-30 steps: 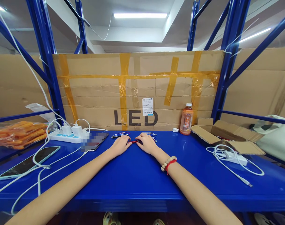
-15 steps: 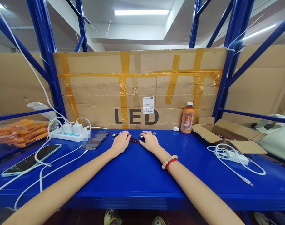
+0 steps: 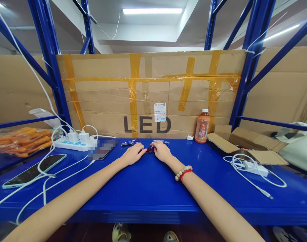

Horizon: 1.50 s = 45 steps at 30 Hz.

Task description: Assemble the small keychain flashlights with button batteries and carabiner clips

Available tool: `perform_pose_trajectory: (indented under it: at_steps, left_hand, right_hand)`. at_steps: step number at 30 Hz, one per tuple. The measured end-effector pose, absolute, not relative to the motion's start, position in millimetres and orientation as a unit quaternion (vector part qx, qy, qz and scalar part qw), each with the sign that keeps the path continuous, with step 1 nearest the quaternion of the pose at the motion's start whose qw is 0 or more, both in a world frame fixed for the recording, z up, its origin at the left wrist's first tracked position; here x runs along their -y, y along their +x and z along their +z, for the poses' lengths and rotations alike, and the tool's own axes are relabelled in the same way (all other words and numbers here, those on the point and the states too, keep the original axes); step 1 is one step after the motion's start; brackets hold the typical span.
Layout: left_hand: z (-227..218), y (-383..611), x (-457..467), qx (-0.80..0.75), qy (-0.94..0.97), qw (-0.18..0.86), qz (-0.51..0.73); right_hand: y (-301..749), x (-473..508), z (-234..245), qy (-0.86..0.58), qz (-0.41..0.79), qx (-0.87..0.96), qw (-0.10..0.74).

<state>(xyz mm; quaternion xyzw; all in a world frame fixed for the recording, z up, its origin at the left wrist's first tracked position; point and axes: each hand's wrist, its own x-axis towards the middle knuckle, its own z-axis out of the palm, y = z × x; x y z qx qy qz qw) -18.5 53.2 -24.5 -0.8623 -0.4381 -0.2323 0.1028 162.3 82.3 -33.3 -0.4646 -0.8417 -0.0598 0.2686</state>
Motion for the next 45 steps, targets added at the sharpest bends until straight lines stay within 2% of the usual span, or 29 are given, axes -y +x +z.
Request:
perform_pose_trajectory:
  at_steps: [7, 14, 20, 27, 45]
  left_hand:
    - [-22.1, -17.1, -47.8, 0.380, -0.892, 0.111, -0.217]
    - [-23.3, -17.4, -51.3, 0.393, -0.880, 0.113, -0.242]
    - [-25.9, -17.9, -54.1, 0.413, -0.870, 0.095, -0.254]
    - [-26.1, -20.1, -55.0, 0.458, -0.842, 0.059, -0.280]
    - [-23.1, -20.1, -56.1, 0.530, -0.778, -0.005, -0.337]
  right_hand:
    - [164.1, -86.1, -35.9, -0.403, -0.044, 0.864, 0.297]
    - [158.6, -80.2, -29.9, -0.366, -0.041, 0.863, 0.346]
    - [152.5, -71.4, -23.5, -0.339, -0.041, 0.885, 0.316]
    - [151.1, -68.2, -23.1, -0.381, -0.010, 0.879, 0.288]
    - [151.8, -66.3, -24.8, -0.388, -0.005, 0.875, 0.290]
